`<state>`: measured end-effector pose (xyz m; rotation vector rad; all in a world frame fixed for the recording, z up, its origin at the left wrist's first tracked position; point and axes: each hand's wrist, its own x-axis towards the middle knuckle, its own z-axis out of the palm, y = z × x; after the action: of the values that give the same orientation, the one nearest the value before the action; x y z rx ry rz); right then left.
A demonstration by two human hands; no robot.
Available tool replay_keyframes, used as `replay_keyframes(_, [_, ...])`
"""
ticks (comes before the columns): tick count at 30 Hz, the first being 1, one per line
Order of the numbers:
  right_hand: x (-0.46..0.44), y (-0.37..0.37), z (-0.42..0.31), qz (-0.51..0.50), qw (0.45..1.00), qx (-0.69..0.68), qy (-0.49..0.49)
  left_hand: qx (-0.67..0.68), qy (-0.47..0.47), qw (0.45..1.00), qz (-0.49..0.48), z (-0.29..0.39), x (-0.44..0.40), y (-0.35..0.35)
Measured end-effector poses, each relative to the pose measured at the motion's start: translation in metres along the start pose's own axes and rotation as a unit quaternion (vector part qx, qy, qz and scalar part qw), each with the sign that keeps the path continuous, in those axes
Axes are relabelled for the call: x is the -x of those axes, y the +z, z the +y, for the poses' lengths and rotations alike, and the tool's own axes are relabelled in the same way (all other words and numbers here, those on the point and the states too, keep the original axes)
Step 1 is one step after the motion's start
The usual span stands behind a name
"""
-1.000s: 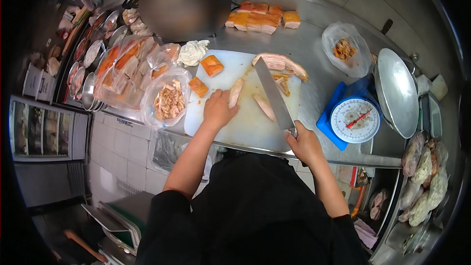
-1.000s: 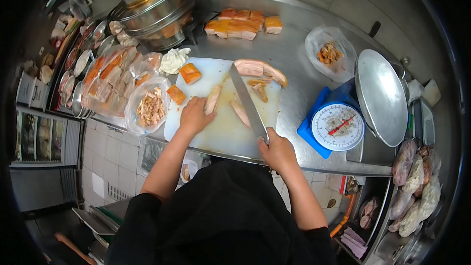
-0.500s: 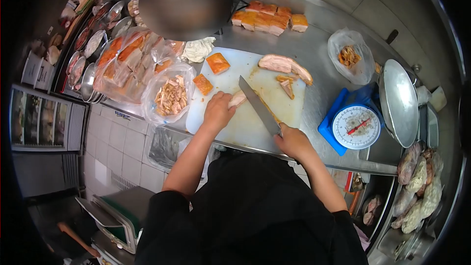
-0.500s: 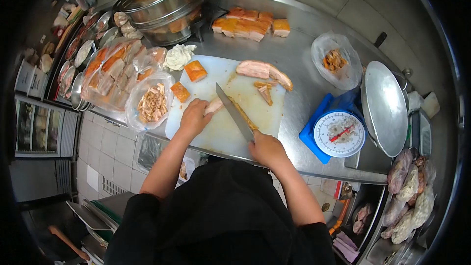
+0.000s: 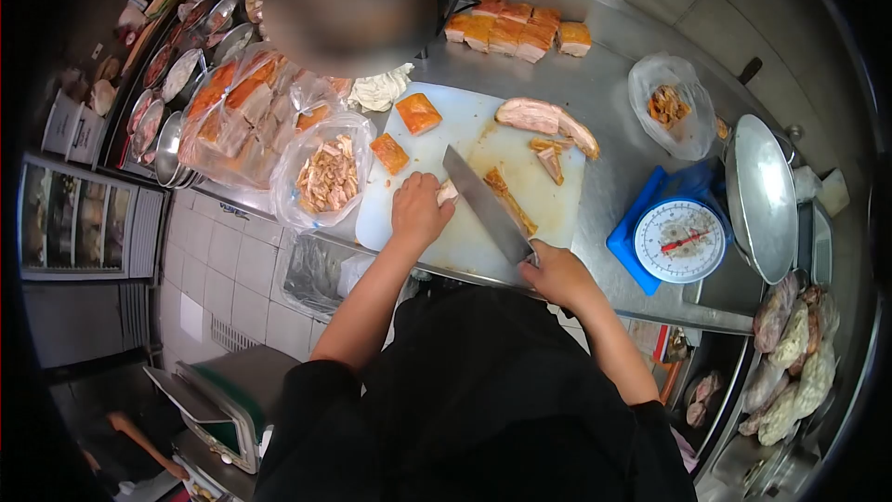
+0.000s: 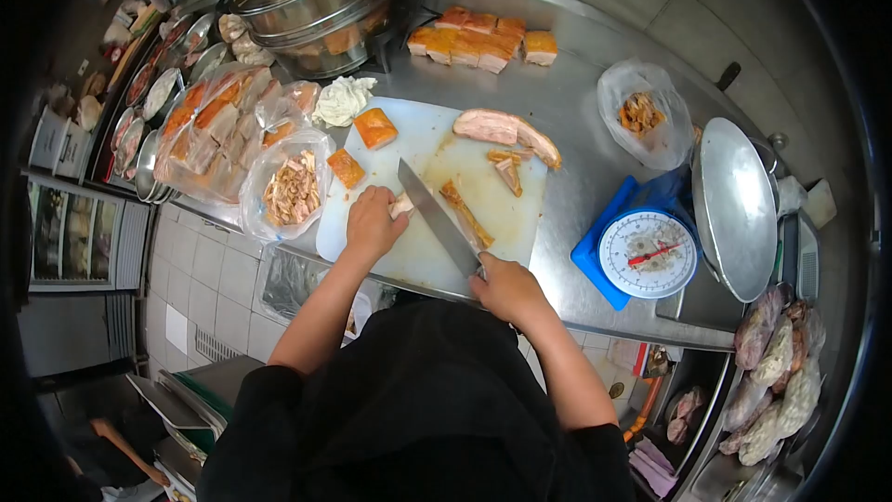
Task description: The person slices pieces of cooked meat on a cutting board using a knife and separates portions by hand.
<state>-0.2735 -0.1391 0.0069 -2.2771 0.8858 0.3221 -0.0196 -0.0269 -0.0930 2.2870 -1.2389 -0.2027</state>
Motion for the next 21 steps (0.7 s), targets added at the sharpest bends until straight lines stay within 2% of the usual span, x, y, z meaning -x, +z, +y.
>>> replay_keyframes(4, [0.029, -0.020, -0.001, 0.061, 0.992, -0.088, 0.065, 0.086, -0.001, 0.995, -0.042, 0.000, -0.016, 0.006])
replay_keyframes(5, [0.036, -0.026, 0.001, 0.067, 0.982, -0.140, 0.107, 0.086, 0.002, 0.995, -0.044, 0.002, -0.021, 0.006])
replay_keyframes(6, [0.044, -0.030, 0.005, 0.075, 0.967, -0.193, 0.150, 0.090, 0.037, 0.994, -0.044, 0.010, -0.027, 0.003])
replay_keyframes(8, [0.057, -0.028, 0.018, 0.093, 0.960, -0.205, 0.164, 0.096, 0.078, 0.991, -0.046, 0.024, -0.038, 0.010])
replay_keyframes(10, [0.067, -0.018, 0.036, 0.115, 0.953, -0.216, 0.178, 0.074, 0.279, 0.956, 0.044, 0.031, -0.047, 0.028])
replay_keyframes(11, [0.073, -0.013, 0.041, 0.117, 0.952, -0.217, 0.181, 0.075, 0.282, 0.956, 0.042, 0.030, -0.049, 0.034])
replay_keyframes(13, [0.083, -0.005, 0.048, 0.100, 0.943, -0.240, 0.208, 0.025, 0.361, 0.932, 0.011, 0.034, -0.050, 0.043])
replay_keyframes(14, [0.087, 0.000, 0.051, 0.102, 0.943, -0.235, 0.212, 0.027, 0.364, 0.931, 0.009, 0.032, -0.050, 0.046])
replay_keyframes(16, [0.092, 0.008, 0.054, 0.097, 0.938, -0.248, 0.223, 0.041, 0.269, 0.962, -0.018, 0.024, -0.049, 0.038])
replay_keyframes(21, [0.089, 0.019, 0.060, 0.079, 0.935, -0.256, 0.230, -0.018, 0.201, 0.979, 0.001, 0.015, -0.027, 0.027])
